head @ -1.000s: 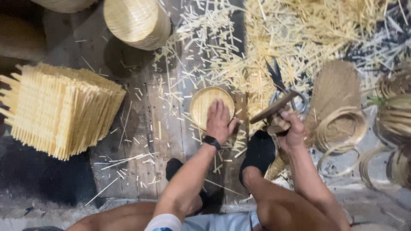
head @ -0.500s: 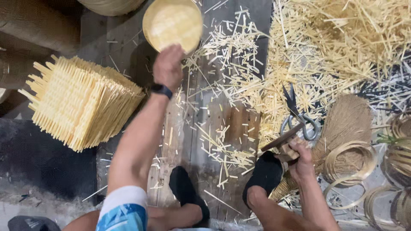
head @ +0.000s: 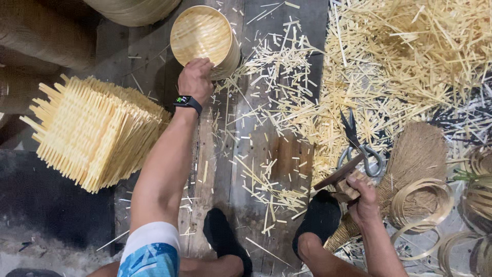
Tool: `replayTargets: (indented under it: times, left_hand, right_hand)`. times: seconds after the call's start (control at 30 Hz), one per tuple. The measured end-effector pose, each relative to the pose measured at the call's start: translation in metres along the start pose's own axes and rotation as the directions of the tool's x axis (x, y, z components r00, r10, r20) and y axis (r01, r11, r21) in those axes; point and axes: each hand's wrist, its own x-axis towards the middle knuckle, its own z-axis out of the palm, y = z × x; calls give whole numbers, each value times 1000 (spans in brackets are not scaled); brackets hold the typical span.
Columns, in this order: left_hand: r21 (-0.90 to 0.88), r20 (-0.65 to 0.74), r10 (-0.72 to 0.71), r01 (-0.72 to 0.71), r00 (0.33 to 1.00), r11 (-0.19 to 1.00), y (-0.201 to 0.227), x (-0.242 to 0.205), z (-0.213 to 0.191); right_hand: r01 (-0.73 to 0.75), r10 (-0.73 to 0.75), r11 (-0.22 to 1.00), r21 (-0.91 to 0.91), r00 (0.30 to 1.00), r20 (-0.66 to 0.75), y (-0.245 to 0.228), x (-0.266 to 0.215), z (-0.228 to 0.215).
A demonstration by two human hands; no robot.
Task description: The person sits on the floor and repeatedly trims the edges of small woven basket bases using shears. They place each finished base into a stack of similar items and pick up a new base to continue the process.
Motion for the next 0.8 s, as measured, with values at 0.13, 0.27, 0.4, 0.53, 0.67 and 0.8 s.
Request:
replayTargets:
  times: [0.13,0.27,0.4,0.53,0.67,0.8]
  left_hand:
    - [-9,64,-56,57,996,998,-2,2,-2]
    - [36,13,-120,120,993,992,51,-35,4]
    - [-257,741,-482,861,467,440,179,-138,55]
    - [-556,698,-639,807,322,-200,218,-205,96]
    - [-584,565,-583,782,584,217,190,-192,62]
    - [-175,-120,-300,278,946,945,89,-152,-63]
  right_hand:
    - [15,-16,1000,15,996,83,0,0,12]
    - [-28,-10,983,179,978,206,5,1,27]
    - [-124,-7,957,262,893,449,9,17,59]
    - [-103,113,993,-59,973,202,21,36,84]
    - [142,-87,862,-486,987,133,41,45,75]
    - [91,-65,810,-580,996,66,72,45,52]
